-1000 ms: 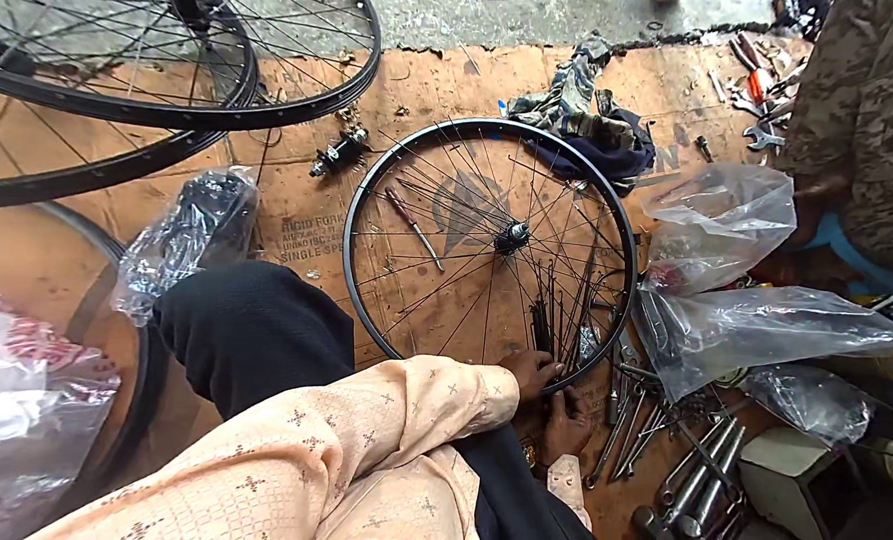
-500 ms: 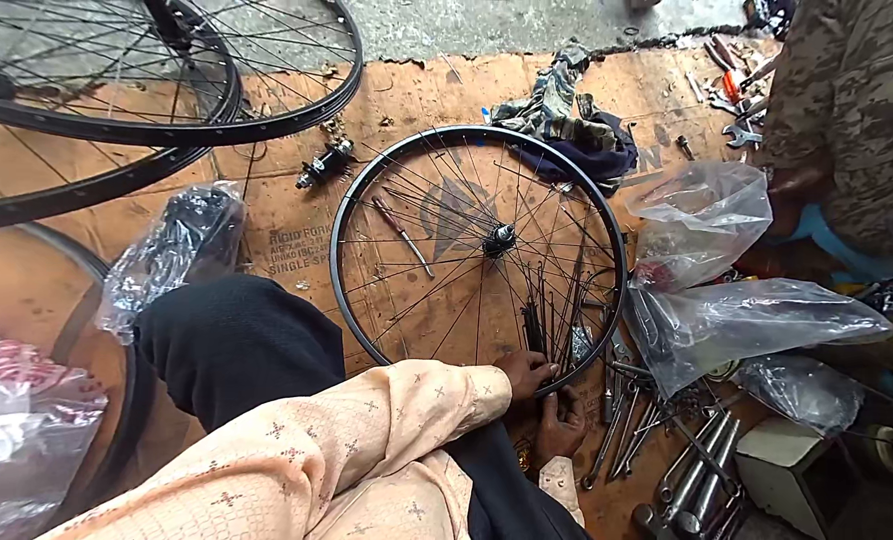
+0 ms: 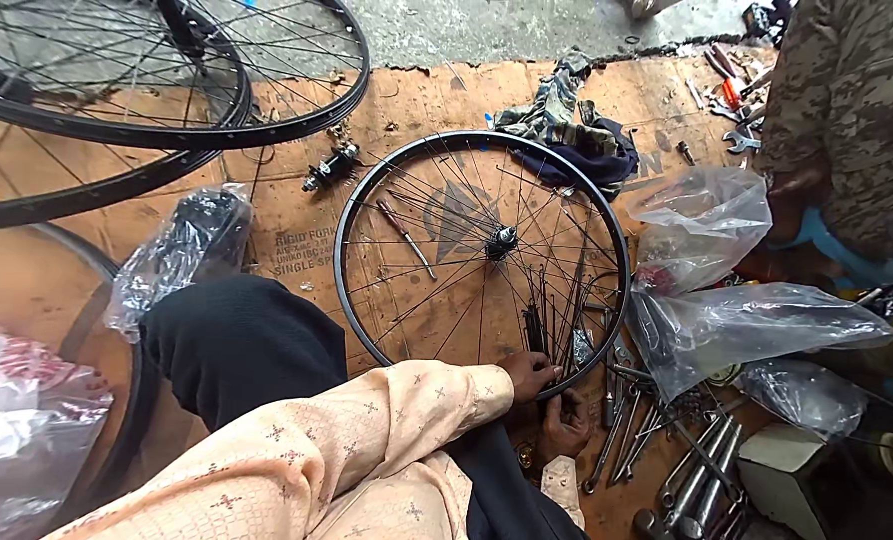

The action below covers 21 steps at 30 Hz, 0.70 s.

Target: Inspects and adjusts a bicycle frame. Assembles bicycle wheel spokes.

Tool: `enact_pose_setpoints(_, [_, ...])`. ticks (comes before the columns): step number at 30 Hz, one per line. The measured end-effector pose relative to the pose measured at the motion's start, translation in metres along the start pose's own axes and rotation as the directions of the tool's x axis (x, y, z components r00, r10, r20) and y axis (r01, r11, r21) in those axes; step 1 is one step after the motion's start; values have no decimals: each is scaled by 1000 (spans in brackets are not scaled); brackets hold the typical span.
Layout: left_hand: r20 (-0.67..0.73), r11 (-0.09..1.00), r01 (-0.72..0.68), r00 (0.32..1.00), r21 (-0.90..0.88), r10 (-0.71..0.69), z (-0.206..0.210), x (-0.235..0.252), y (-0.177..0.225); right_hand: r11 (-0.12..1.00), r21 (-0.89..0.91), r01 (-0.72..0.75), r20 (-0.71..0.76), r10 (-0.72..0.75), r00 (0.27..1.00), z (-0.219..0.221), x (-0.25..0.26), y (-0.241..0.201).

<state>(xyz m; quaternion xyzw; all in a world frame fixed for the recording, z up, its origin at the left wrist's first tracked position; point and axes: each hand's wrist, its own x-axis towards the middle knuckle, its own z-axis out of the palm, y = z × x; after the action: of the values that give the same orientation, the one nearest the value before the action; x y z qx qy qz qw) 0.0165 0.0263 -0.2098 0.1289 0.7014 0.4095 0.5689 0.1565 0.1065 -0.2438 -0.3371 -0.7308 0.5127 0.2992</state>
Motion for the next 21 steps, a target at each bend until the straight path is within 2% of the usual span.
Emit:
enact_pose_setpoints(3, [0,999,32,999,-14,-32,-1,-2,2,1000,-14,10,6,-10,1000,-2,0,1])
enact_pose_setpoints(6, [-2,998,56,998,-41,-57,-2,-3,3,999,48,-3,27,2,1000,-1,-1,-1])
enact_pose_setpoints(12, [-1,997,75,997,-21,-75,-1,1,1,996,-75,55,16,-54,998,-3,2,1])
enact_pose_setpoints(17, [13,997,76,997,-26,-75,-3,1,3,999,30,44,25,-44,999,-3,2,2])
enact_pose_setpoints(21, [16,998,61,998,-35,-61,-3,1,-1,994,-65,90,31,-88,996,-4,3,3])
